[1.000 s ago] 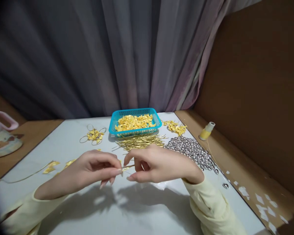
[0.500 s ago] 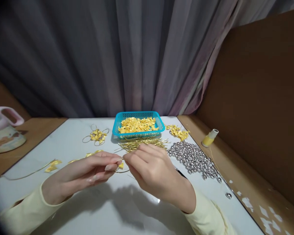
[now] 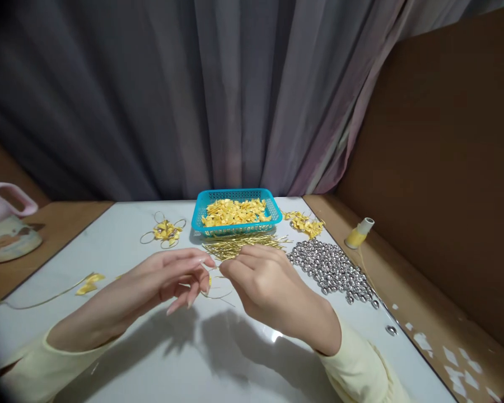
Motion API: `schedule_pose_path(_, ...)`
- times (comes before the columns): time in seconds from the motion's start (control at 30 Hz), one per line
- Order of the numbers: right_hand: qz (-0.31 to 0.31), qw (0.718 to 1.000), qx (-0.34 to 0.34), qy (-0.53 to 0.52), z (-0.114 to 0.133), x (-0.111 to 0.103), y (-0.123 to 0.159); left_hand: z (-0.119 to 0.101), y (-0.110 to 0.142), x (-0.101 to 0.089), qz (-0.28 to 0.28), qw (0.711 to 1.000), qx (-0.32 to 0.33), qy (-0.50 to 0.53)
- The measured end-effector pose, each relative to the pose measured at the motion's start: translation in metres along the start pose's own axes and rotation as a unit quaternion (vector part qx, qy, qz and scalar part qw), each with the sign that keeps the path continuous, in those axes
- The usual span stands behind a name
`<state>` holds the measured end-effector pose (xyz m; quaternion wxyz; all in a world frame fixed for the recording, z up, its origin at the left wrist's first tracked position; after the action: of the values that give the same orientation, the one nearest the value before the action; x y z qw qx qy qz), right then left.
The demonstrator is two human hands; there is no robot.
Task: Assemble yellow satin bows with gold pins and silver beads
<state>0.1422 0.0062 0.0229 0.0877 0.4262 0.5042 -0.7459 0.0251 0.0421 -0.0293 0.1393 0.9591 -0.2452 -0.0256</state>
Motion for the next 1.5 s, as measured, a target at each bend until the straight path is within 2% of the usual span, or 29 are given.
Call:
schedule_pose_path(0.07, 0.013, 1.000, 0.008, -0.004, -0.002, 0.002, 0.000, -0.007, 0.003, -0.002, -0.035, 0.994, 0.046, -0.096)
schedule_pose_path(0.13, 0.029, 0.999, 0.015, -0.008, -0.003, 0.005, 0.001, -0.014, 0.006, -0.004, -0.081, 0.973, 0.104, -0.190)
schedule_pose_path(0.27, 0.056, 0.998, 0.025, -0.016, -0.004, 0.010, 0.004, -0.024, 0.014, 0.001, -0.158, 0.890, 0.228, -0.363)
schedule_pose_path(0.4, 0.085, 0.996, 0.033, -0.012, -0.004, 0.013, 0.005, -0.027, 0.023, 0.012, -0.165, 0.829, 0.307, -0.437)
schedule_pose_path(0.53, 0.103, 0.994, 0.031, -0.017, -0.001, 0.013, 0.003, -0.026, 0.032, 0.017, -0.142, 0.802, 0.338, -0.472)
schedule_pose_path(0.67, 0.107, 0.993, 0.037, -0.041, 0.000, 0.013, 0.001, -0.022, 0.036, 0.019, -0.110, 0.797, 0.332, -0.492)
schedule_pose_path(0.9, 0.111, 0.985, 0.081, -0.107, -0.007, 0.010, 0.000, -0.023, 0.034, 0.017, -0.099, 0.815, 0.309, -0.480)
schedule_pose_path(1.17, 0.126, 0.981, 0.069, -0.131, -0.004, 0.014, 0.000, -0.022, 0.032, 0.017, -0.058, 0.834, 0.271, -0.477)
schedule_pose_path(1.33, 0.143, 0.976, 0.070, -0.152, -0.004, 0.015, 0.000, -0.020, 0.032, 0.014, -0.061, 0.824, 0.262, -0.498)
schedule_pose_path(1.5, 0.168, 0.969, 0.072, -0.163, -0.004, 0.019, 0.001, -0.020, 0.032, 0.015, -0.039, 0.817, 0.249, -0.518)
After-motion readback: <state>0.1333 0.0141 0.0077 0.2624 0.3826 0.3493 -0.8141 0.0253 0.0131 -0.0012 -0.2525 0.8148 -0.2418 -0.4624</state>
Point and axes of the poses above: each hand's wrist, its own y-axis away from the middle knuckle, its own x-axis out of the palm, z = x × y, the point moved 8 cm from there along -y, towards the middle knuckle, and after that the axes turned 4 degrees about -z, right-handed, at the moved point
